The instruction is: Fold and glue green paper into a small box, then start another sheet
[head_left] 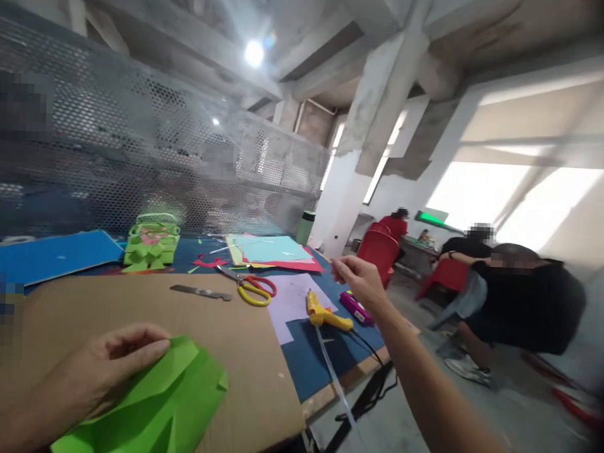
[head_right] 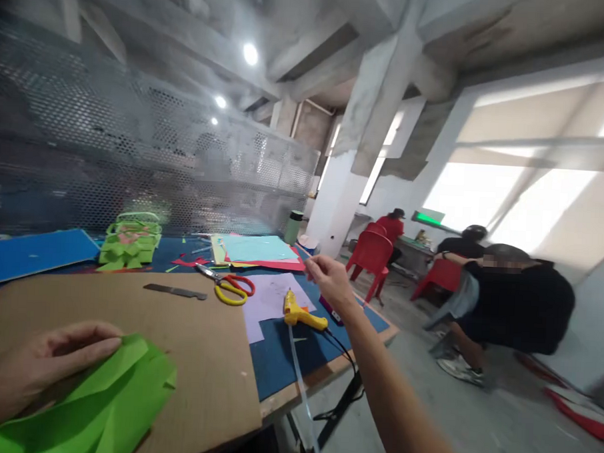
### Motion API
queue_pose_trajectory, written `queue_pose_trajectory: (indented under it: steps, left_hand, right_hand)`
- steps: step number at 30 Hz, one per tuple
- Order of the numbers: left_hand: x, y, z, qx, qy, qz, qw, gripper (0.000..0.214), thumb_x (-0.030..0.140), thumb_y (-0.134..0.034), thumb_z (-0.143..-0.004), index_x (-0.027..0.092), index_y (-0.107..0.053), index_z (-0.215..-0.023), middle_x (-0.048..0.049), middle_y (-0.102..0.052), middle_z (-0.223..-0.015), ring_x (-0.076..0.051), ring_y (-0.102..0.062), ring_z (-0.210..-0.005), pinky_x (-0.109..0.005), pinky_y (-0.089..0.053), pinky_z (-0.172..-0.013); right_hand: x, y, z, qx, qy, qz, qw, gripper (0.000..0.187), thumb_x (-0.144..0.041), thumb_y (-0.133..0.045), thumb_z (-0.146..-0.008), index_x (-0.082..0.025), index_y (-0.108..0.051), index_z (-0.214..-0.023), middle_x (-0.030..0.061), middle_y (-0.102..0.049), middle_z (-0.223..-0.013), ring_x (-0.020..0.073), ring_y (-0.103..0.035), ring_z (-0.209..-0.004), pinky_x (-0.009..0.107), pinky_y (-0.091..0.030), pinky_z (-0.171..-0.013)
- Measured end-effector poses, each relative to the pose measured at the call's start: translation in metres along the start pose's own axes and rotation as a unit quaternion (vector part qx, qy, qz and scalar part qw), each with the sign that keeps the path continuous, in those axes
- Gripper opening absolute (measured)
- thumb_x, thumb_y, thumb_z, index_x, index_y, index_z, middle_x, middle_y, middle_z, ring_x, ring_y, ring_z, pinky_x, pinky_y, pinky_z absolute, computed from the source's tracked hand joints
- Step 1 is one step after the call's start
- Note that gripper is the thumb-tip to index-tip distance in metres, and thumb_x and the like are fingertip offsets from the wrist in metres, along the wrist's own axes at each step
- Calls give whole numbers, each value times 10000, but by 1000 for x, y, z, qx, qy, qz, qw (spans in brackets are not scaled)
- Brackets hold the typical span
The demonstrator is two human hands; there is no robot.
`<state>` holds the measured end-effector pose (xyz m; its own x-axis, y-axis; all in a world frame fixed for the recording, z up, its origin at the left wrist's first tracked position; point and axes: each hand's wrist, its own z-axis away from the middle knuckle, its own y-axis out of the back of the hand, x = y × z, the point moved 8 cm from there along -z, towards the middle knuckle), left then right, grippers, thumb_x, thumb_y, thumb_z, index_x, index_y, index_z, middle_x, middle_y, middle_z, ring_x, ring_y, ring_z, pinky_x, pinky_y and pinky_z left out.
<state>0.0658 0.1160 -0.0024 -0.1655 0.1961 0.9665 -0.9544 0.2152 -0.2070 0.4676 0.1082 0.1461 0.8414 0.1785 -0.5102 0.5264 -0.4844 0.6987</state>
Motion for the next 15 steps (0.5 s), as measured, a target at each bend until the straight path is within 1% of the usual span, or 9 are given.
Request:
queue_pose_trajectory:
  steps: [1,3,5,8,10,11,12,13,15]
  left_hand:
    - [-1,-1,1,1,5,5,1000,505,573,-934,-439,211,-718,-718,11,-710,-646,-189,-657,-603,-265,-524,-573]
    - [1,-1,2,-3,3,-1,1000,505,563,-943,-438,206,-724,-719,16,-709,-641,-171,-649,-596,-242,-506,-565]
    - [4,-1,1,-13,-12,-19,1000,502,573,-932,-474,189,-727,-723,15,-706,-639,-148,-631,-586,-219,-480,-555]
    - [10,2,-3,-27,-45,-51,997,499,587,-900,-555,155,-718,-728,8,-686,-632,-121,-594,-562,-199,-441,-527]
    - [16,3,-6,-44,-77,-78,993,488,580,-876,-616,137,-716,-742,-1,-678,-650,-118,-588,-581,-205,-446,-550]
    - [17,3,-7,-54,-82,-91,991,486,579,-864,-640,134,-718,-769,-12,-689,-686,-129,-604,-614,-220,-464,-583]
    - [18,1,-7,-75,-82,-106,988,483,583,-840,-678,132,-717,-801,-21,-690,-715,-140,-614,-644,-237,-478,-611]
    - [21,1,-8,-79,-91,-111,986,505,601,-832,-676,129,-711,-808,-24,-683,-719,-144,-610,-643,-244,-477,-606]
    - [25,3,-8,-67,-101,-114,986,549,640,-827,-650,131,-701,-812,-27,-677,-726,-153,-611,-651,-254,-479,-610]
  right_hand:
    - [10,1,5,-17,-8,44,999,297,-406,-590,-988,-151,-639,-1134,53,-679,-1059,183,-672,-874,373,-576,-773]
    - [25,-7,19,-65,-13,121,990,298,-370,-622,-973,-157,-633,-1180,68,-665,-1152,211,-669,-961,408,-575,-827]
    - [36,-23,33,-112,-5,180,977,304,-358,-627,-970,-164,-627,-1204,80,-651,-1205,227,-657,-1026,442,-561,-879]
    - [45,-50,46,-153,16,242,958,285,-342,-633,-963,-172,-635,-1192,91,-630,-1262,248,-619,-1116,483,-511,-960]
    - [49,-64,49,-167,27,268,948,208,-259,-669,-910,-145,-667,-1083,102,-660,-1189,261,-616,-1095,478,-484,-960]
    - [52,-69,48,-169,32,277,945,130,-178,-669,-858,-127,-692,-975,137,-689,-1101,290,-629,-1046,463,-481,-924]
    - [54,-73,47,-171,37,283,943,89,-129,-653,-815,-135,-699,-890,146,-708,-1026,304,-642,-999,445,-479,-886]
    - [55,-76,45,-168,44,286,942,91,-111,-636,-787,-151,-697,-841,148,-716,-992,306,-653,-952,428,-479,-848]
    - [59,-76,41,-154,52,293,942,97,-100,-613,-739,-178,-672,-749,147,-720,-894,307,-664,-839,409,-474,-769]
